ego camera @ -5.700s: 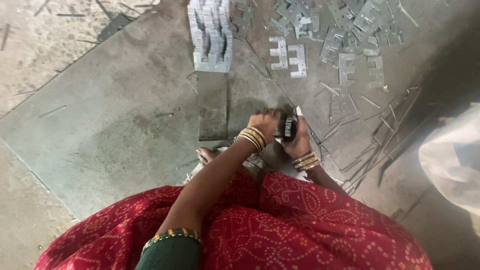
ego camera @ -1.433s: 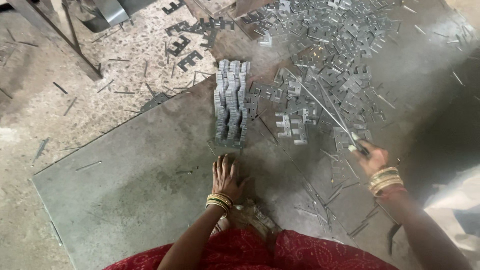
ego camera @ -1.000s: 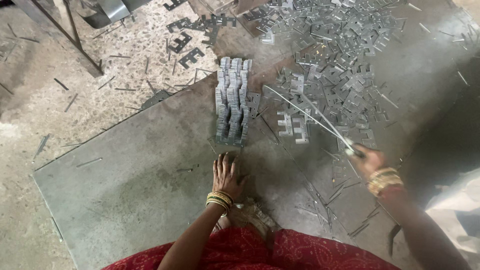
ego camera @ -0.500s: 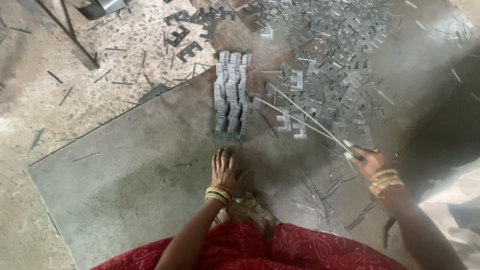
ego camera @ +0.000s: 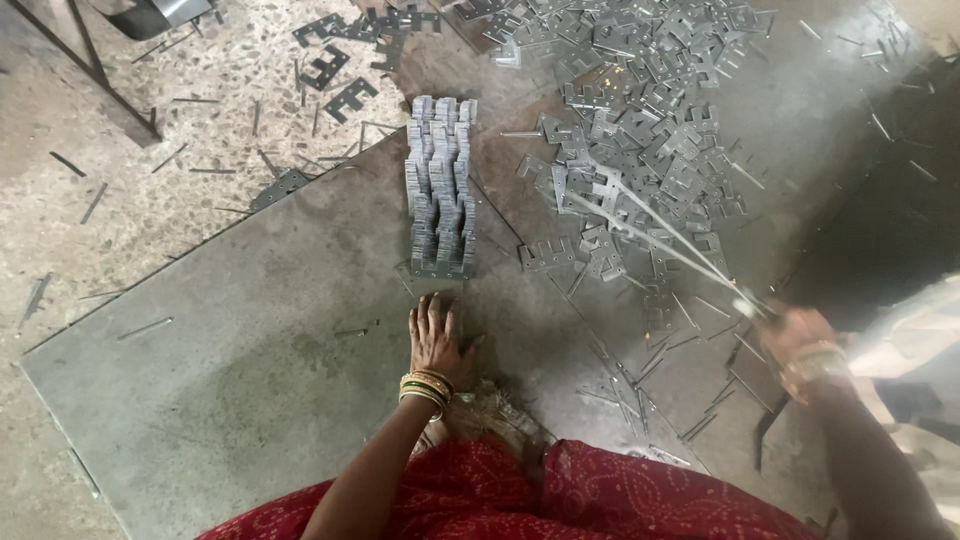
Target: The person sits on the floor and sorts a large pile of metal brackets. They pick up brackets one by one, inspect them, and stack them into neat piles. The person occasionally uses a metal rod to move brackets around.
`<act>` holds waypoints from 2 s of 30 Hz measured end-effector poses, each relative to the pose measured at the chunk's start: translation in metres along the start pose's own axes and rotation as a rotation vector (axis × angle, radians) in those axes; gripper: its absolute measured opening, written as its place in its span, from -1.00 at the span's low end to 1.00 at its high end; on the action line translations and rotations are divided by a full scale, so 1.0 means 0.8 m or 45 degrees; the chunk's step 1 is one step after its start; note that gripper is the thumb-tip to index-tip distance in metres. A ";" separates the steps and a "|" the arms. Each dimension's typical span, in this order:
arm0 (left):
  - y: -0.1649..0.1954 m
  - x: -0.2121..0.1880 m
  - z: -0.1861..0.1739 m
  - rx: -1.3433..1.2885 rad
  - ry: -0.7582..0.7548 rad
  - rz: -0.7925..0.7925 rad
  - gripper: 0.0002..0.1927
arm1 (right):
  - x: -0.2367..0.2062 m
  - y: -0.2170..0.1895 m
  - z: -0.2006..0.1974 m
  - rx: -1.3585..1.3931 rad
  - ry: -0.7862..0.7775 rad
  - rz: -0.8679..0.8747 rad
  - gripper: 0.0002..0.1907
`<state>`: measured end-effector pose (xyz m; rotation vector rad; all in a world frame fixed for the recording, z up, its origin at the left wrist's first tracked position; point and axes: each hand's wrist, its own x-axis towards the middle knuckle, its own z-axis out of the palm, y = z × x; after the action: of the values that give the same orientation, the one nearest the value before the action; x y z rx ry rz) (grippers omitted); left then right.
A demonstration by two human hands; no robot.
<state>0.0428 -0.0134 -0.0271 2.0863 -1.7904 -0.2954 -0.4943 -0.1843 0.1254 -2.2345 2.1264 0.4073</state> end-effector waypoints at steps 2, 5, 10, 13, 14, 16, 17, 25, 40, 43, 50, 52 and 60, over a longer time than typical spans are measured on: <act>0.000 -0.001 -0.002 0.029 -0.038 -0.008 -0.12 | 0.030 -0.056 -0.021 0.338 -0.056 0.004 -0.56; 0.000 -0.002 -0.008 -0.016 0.020 0.007 -0.12 | 0.093 -0.140 -0.048 0.359 0.113 -0.006 -0.43; -0.002 -0.006 -0.016 -0.016 0.036 0.012 -0.14 | 0.149 -0.195 -0.043 0.689 -0.068 -0.014 -0.50; -0.003 -0.008 -0.017 -0.010 0.053 0.027 -0.14 | 0.114 -0.131 -0.010 0.900 -0.127 0.211 -0.54; -0.002 -0.009 -0.016 -0.011 0.058 0.029 -0.13 | 0.097 -0.109 0.003 1.044 -0.213 0.444 -0.43; -0.001 -0.010 -0.015 -0.008 0.074 0.035 -0.16 | 0.047 -0.046 0.020 0.550 -0.248 0.252 -0.52; -0.001 -0.010 -0.014 -0.002 0.078 0.040 -0.17 | 0.025 -0.020 0.026 0.402 -0.161 0.136 -0.53; 0.002 -0.014 -0.023 0.045 0.061 0.049 -0.15 | 0.061 -0.022 0.002 0.617 0.442 0.254 -0.41; 0.011 -0.023 -0.047 0.027 0.013 0.004 -0.18 | 0.230 -0.187 -0.083 0.646 0.258 0.157 -0.44; 0.011 -0.019 -0.038 0.016 0.042 0.006 -0.15 | 0.186 -0.139 -0.045 0.799 0.291 0.097 -0.56; 0.003 -0.012 -0.013 0.017 0.137 0.065 -0.16 | 0.037 -0.109 0.030 0.558 0.121 0.106 -0.41; 0.002 -0.010 -0.007 0.024 0.123 0.056 -0.17 | -0.010 -0.118 0.033 0.529 0.060 0.130 -0.40; 0.002 -0.003 -0.006 0.039 0.076 0.049 -0.17 | -0.155 -0.145 0.028 1.137 -0.220 0.305 -0.27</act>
<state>0.0426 -0.0105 -0.0224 2.0567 -1.8082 -0.1942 -0.3878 -0.0512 0.1113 -1.3992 1.9220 -0.2978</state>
